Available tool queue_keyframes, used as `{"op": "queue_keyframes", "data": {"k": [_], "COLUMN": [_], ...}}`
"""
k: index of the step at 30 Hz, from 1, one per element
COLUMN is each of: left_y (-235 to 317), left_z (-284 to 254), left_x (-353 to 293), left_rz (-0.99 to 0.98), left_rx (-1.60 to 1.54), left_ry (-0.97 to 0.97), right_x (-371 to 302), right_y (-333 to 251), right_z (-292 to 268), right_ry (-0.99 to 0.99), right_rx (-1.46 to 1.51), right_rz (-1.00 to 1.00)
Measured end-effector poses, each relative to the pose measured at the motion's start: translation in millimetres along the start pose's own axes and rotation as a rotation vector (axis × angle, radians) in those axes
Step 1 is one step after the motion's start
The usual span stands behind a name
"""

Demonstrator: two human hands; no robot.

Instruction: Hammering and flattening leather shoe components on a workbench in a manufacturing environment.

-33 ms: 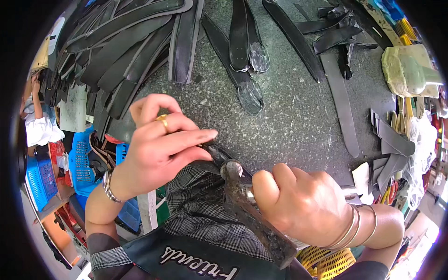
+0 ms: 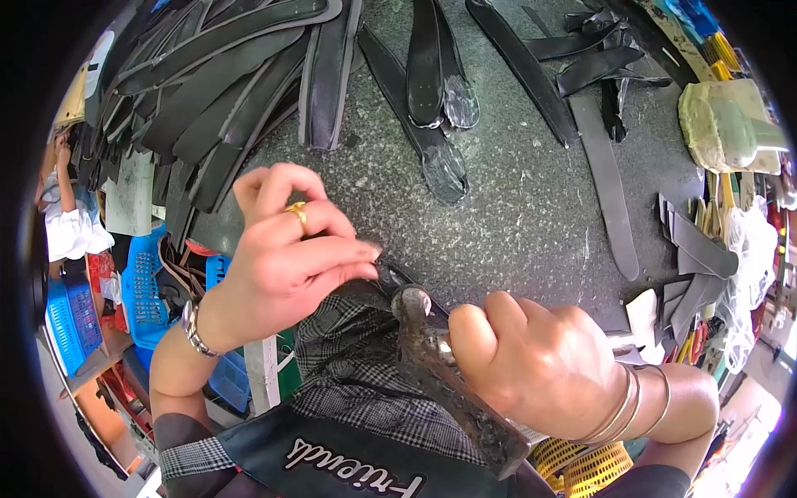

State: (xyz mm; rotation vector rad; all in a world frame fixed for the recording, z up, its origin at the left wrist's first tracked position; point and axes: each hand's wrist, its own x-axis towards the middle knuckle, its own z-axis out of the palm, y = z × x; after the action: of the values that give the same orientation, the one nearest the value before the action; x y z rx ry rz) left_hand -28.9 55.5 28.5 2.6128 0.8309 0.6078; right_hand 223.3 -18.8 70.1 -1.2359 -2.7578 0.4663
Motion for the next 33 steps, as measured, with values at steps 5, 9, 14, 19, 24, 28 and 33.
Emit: {"op": "queue_keyframes", "data": {"k": [5, 9, 14, 19, 24, 28, 33], "left_y": [0, 2, -6, -6, 5, 4, -10], "left_z": [7, 21, 15, 7, 21, 33, 16], "left_x": [8, 5, 1, 13, 13, 10, 4], "left_rz": [0.184, -0.002, -0.253, 0.022, 0.178, -0.127, -0.186], "left_rx": [0.235, 0.133, -0.030, -0.099, 0.177, 0.194, 0.001], "left_ry": [-0.045, 0.013, 0.177, -0.008, -0.060, 0.116, 0.216], "right_x": [1, -1, -2, 1, 0, 0, 1], "right_y": [-1, 0, 2, 2, 1, -2, -2], "right_z": [-1, 1, 3, -2, 0, 0, 0], "right_ry": [-0.011, 0.005, -0.003, -0.021, -0.014, -0.006, -0.023], "right_rx": [-0.009, 0.067, 0.087, 0.071, 0.087, 0.079, 0.059], "right_rz": [0.015, 0.010, 0.019, 0.015, 0.022, 0.024, 0.015]}}
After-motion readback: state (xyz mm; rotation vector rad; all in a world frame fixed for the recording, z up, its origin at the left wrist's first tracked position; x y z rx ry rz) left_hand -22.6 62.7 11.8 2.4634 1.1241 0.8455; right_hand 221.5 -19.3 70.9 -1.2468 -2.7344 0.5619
